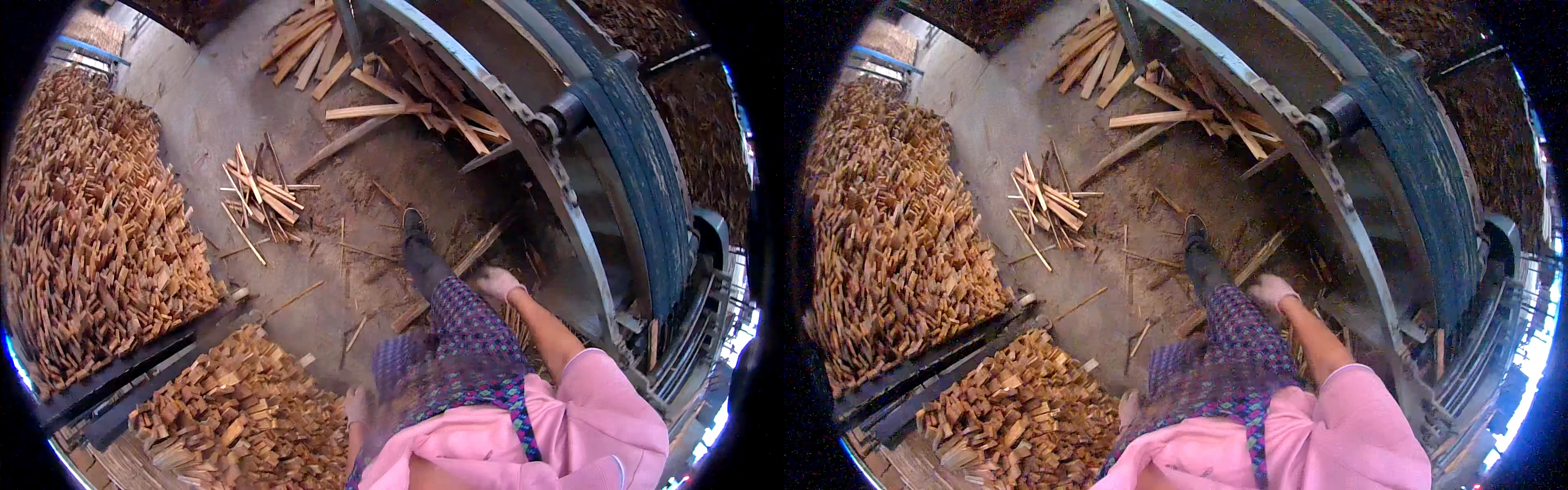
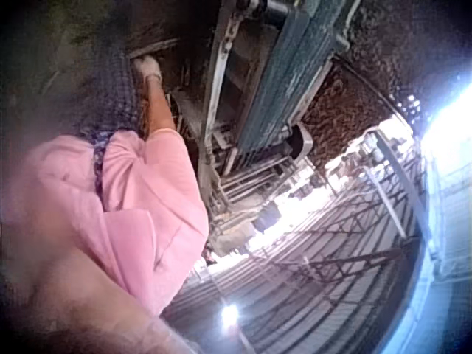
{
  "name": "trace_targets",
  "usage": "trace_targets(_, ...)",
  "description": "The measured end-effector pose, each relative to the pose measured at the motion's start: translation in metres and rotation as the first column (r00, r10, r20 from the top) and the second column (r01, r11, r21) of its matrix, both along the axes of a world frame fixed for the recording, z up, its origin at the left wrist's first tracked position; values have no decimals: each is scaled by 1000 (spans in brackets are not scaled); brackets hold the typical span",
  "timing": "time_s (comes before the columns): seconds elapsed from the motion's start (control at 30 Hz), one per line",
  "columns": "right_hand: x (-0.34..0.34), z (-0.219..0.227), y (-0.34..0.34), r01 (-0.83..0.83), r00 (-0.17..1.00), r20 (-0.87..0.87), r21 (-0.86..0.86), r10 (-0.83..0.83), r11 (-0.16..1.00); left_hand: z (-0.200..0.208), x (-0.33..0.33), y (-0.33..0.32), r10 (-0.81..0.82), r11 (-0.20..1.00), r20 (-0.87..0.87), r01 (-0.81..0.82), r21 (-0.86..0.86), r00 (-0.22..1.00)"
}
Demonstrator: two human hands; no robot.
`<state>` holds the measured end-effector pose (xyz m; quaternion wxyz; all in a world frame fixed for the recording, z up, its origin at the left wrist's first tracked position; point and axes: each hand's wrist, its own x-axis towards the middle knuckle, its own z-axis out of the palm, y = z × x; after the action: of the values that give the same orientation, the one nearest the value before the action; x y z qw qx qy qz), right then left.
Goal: The person gathers loose wooden planks from the floor of a workshop and stacks them into a neat pile. They repeatedly bend down to pick up handfuls of wood, align them, and place them onto a growing stack, clearing the floor area in the process.
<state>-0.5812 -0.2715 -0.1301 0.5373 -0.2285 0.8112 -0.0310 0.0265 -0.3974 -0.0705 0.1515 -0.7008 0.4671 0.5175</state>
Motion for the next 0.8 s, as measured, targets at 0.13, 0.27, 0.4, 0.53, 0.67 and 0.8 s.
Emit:
trace_targets(0.13,-60,110,-166,122,992,4,-268,-126,956,63,-99,-58,-591,766,75,588,-261,803)
trace_targets(0.27,-119,143,-241,141,988,-13,-328,-154,934,10,-107,-105,-594,765,115,603,-227,797)
trace_targets(0.4,-161,146,-264,142,982,-78,-307,-174,941,36,-187,-178,-359,933,228,356,55,905)
trace_targets(0.53,-172,136,-251,188,977,-50,-234,-205,954,27,-201,-230,-243,964,106,252,-81,964)
trace_targets(0.67,-165,83,-202,249,966,-48,-72,-253,966,-17,-189,-284,-141,979,-110,123,-160,984)
trace_targets(0.8,-140,77,-199,248,969,-40,164,-245,955,-37,-201,-344,-368,920,15,366,-140,930)
